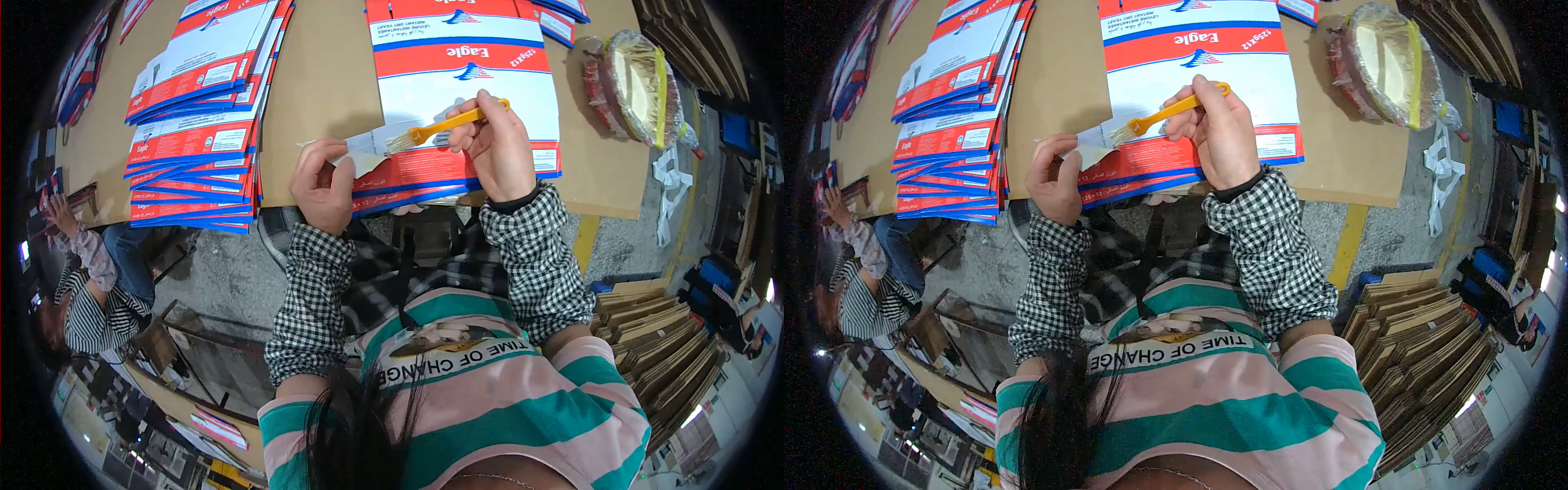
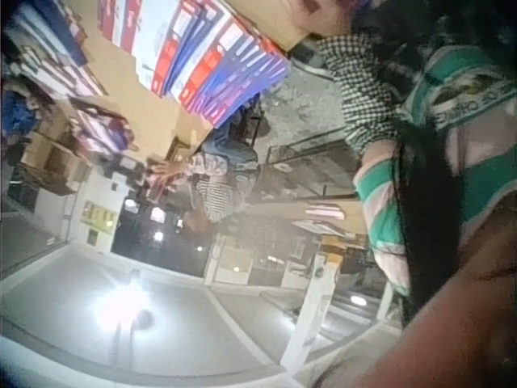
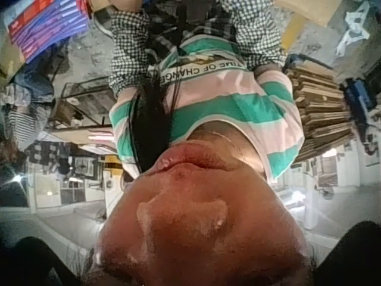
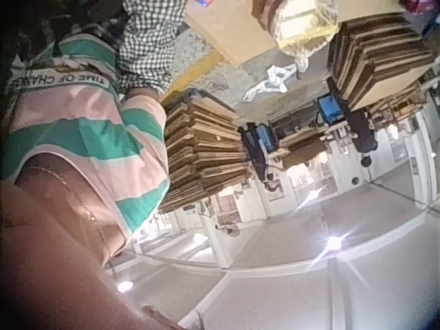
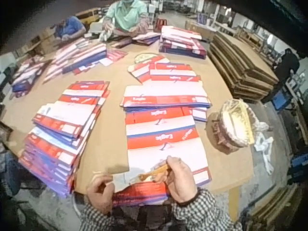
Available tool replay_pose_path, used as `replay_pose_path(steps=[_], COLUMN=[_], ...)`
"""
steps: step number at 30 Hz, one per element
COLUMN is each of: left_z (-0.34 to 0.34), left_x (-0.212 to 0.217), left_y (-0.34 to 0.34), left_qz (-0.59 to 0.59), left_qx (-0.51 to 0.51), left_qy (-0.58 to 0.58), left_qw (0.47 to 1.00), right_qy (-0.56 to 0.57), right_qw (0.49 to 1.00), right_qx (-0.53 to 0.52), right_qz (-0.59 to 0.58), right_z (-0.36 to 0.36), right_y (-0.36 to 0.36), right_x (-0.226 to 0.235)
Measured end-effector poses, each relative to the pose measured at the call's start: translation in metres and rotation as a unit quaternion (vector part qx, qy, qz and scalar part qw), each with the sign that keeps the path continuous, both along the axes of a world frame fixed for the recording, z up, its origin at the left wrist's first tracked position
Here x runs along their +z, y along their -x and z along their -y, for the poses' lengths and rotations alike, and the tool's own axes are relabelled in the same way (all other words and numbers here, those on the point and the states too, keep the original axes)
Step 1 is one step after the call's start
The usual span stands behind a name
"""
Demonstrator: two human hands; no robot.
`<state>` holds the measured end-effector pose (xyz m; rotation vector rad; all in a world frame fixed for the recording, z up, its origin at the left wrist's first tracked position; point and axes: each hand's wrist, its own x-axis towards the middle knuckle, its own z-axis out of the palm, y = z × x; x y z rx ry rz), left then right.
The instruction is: Applying adhesive to paper sheets with a brush and stacking them in a paper mill workshop.
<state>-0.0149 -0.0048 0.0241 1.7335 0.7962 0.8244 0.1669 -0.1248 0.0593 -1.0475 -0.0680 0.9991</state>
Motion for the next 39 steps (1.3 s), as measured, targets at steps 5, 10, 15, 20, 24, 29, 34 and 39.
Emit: replay_pose_path(steps=[5, 10, 15, 20, 24, 29, 34, 39], left_z=[-0.001, 0.000, -0.001, 0.002, 0.002, 0.001, -0.001, -0.004], left_x=[0.004, 0.005, 0.003, 0.005, 0.005, 0.002, -0.001, 0.000], left_y=[0.002, 0.000, 0.003, 0.003, 0.003, 0.004, 0.004, 0.005], left_qz=[0.002, 0.007, 0.006, -0.005, -0.004, 0.001, 0.003, -0.017], left_qx=[-0.009, -0.008, -0.004, -0.005, 0.004, 0.004, 0.006, 0.009], left_qy=[-0.001, 0.006, 0.002, -0.008, 0.028, 0.014, 0.009, 0.006], left_qw=[1.000, 1.000, 1.000, 1.000, 1.000, 1.000, 1.000, 1.000], right_qy=[0.025, 0.050, 0.065, 0.067, 0.064, 0.044, 0.031, 0.019], right_qw=[0.999, 0.996, 0.993, 0.992, 0.992, 0.990, 0.986, 0.981], right_qx=[0.018, 0.034, 0.064, 0.065, 0.067, 0.088, 0.113, 0.134], right_qz=[0.032, 0.066, 0.080, 0.081, 0.090, 0.105, 0.118, 0.143], right_z=[-0.009, -0.013, -0.015, -0.014, -0.015, -0.015, -0.015, -0.015], right_y=[0.000, 0.002, 0.002, 0.001, 0.002, 0.002, 0.002, 0.004], right_x=[0.002, 0.002, 0.003, 0.001, 0.003, 0.003, 0.004, 0.007])
